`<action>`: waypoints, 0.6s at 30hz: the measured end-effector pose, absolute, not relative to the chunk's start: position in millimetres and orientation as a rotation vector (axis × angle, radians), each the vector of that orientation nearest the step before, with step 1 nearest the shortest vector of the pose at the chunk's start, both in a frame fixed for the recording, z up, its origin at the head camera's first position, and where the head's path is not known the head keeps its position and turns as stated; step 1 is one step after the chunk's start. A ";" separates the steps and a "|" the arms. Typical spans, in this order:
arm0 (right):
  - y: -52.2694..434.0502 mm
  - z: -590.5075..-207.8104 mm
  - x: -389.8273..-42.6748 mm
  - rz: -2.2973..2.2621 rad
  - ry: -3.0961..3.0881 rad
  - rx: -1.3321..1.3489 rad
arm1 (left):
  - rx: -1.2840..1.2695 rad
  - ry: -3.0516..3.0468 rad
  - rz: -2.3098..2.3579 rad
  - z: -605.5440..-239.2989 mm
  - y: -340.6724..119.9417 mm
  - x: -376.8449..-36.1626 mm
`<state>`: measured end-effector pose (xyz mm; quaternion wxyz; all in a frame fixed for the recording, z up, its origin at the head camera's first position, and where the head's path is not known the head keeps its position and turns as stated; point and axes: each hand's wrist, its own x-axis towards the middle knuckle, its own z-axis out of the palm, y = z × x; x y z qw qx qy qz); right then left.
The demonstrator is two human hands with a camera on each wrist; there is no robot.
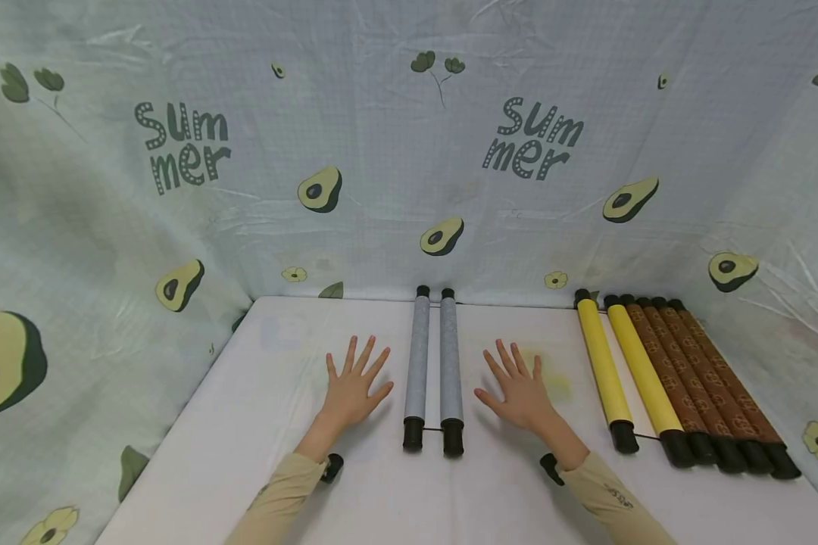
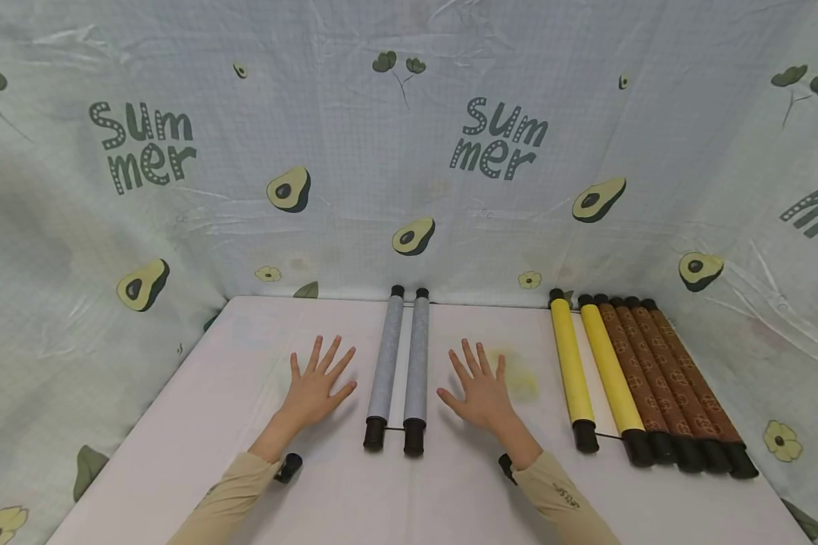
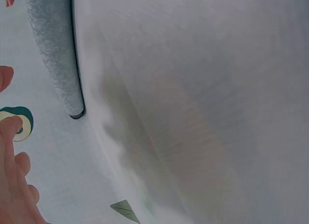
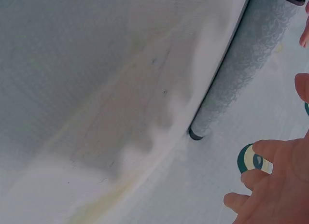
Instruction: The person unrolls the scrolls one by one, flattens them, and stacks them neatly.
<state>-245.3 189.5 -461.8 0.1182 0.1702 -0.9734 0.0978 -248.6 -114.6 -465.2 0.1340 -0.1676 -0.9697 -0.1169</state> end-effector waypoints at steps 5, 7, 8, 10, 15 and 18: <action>185.5 -457.1 -242.8 0.281 -2.805 0.567 | -0.530 -2.805 -0.322 -462.7 -114.4 -246.2; 184.4 -456.8 -242.8 0.266 -2.776 0.604 | -0.550 -2.810 -0.311 -462.1 -114.3 -245.4; 183.8 -457.0 -243.1 0.249 -2.762 0.622 | -0.562 -2.814 -0.304 -461.8 -114.2 -245.0; 182.8 -457.2 -243.2 0.224 -2.742 0.657 | -0.589 -2.814 -0.299 -461.2 -113.7 -244.2; 180.0 -456.9 -244.0 0.204 -2.724 0.741 | -0.664 -2.815 -0.283 -460.4 -111.1 -243.3; 178.4 -455.6 -244.3 0.215 -2.714 0.782 | -0.709 -2.818 -0.269 -460.3 -109.6 -243.4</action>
